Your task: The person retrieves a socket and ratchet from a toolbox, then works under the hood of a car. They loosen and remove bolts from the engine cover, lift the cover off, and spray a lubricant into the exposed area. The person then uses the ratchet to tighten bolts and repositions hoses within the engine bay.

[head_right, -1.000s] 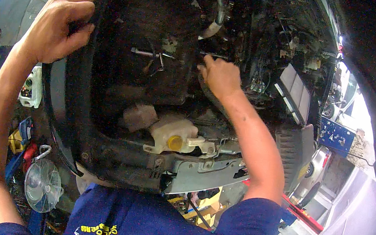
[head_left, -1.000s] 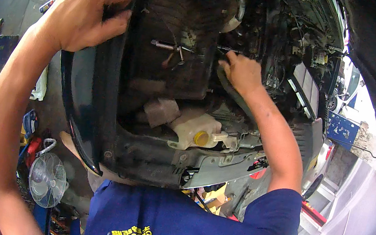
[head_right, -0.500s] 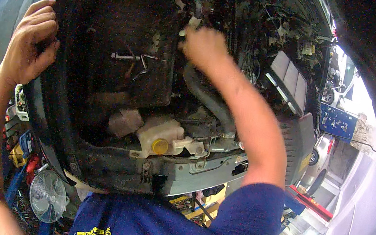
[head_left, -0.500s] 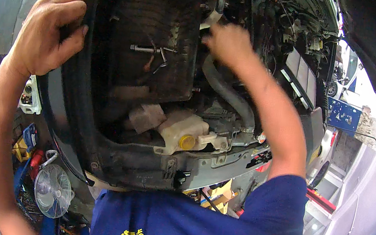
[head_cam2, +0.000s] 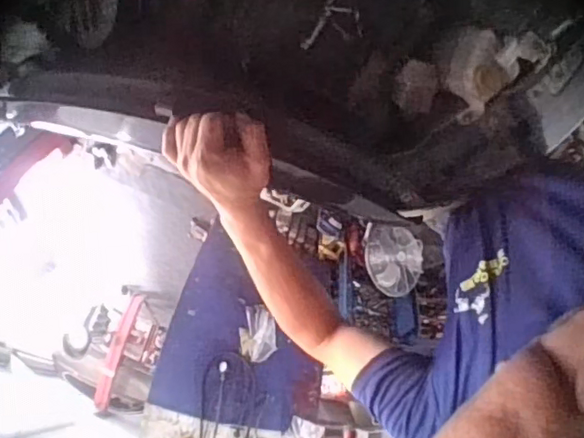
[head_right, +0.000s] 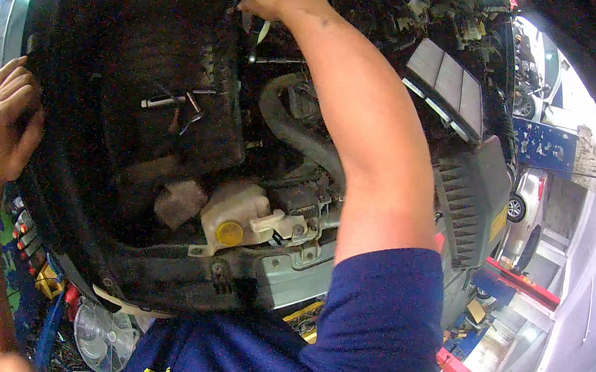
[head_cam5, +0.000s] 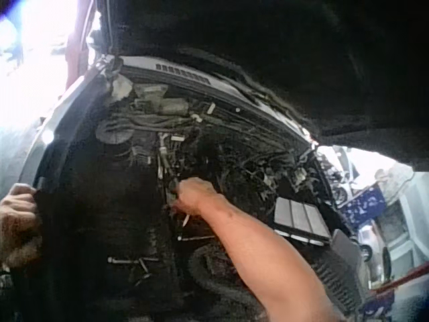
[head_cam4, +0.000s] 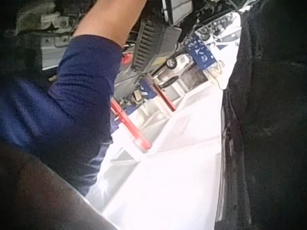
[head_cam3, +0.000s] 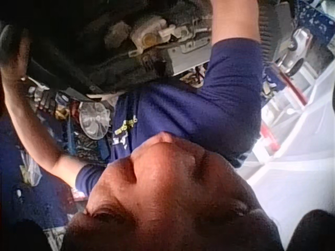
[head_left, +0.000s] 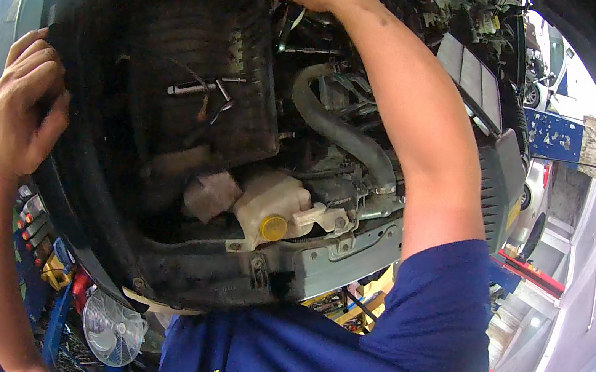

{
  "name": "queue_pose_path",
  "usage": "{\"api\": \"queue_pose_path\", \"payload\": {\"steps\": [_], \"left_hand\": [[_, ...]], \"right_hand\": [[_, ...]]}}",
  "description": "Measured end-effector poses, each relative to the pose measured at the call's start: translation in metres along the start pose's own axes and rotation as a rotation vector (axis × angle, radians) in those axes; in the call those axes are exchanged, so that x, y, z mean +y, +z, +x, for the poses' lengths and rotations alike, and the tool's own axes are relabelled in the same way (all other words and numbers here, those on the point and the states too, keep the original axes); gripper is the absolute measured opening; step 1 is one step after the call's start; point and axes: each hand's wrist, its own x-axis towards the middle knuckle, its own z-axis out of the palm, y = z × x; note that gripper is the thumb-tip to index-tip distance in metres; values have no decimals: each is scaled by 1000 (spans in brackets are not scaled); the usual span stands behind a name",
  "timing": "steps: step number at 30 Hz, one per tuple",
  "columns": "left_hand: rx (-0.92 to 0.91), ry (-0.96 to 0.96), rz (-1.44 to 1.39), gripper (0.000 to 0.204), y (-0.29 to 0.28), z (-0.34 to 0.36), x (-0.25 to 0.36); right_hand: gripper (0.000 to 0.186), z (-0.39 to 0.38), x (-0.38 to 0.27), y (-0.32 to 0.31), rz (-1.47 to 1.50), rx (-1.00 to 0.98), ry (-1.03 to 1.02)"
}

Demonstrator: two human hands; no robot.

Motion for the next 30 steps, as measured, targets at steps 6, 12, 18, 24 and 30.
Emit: {"api": "queue_pose_path", "payload": {"steps": [6, 12, 18, 24, 30], "left_hand": [[-20, -19, -9, 15, 1, -2, -1], [-14, -36, 3, 16, -1, 1, 4], [-30, -27, 22, 14, -1, 3, 6], [-29, -12, 16, 13, 1, 0, 2], [-33, 0, 3, 14, -2, 5, 6]], "right_hand": [[30, -153, -43, 57, 8, 54, -149], [30, -117, -15, 31, 94, 176, -121], [35, -8, 1, 2, 141, -73, 18], [20, -167, -35, 40, 17, 25, -241], [24, -107, -6, 19, 106, -68, -168]]}}
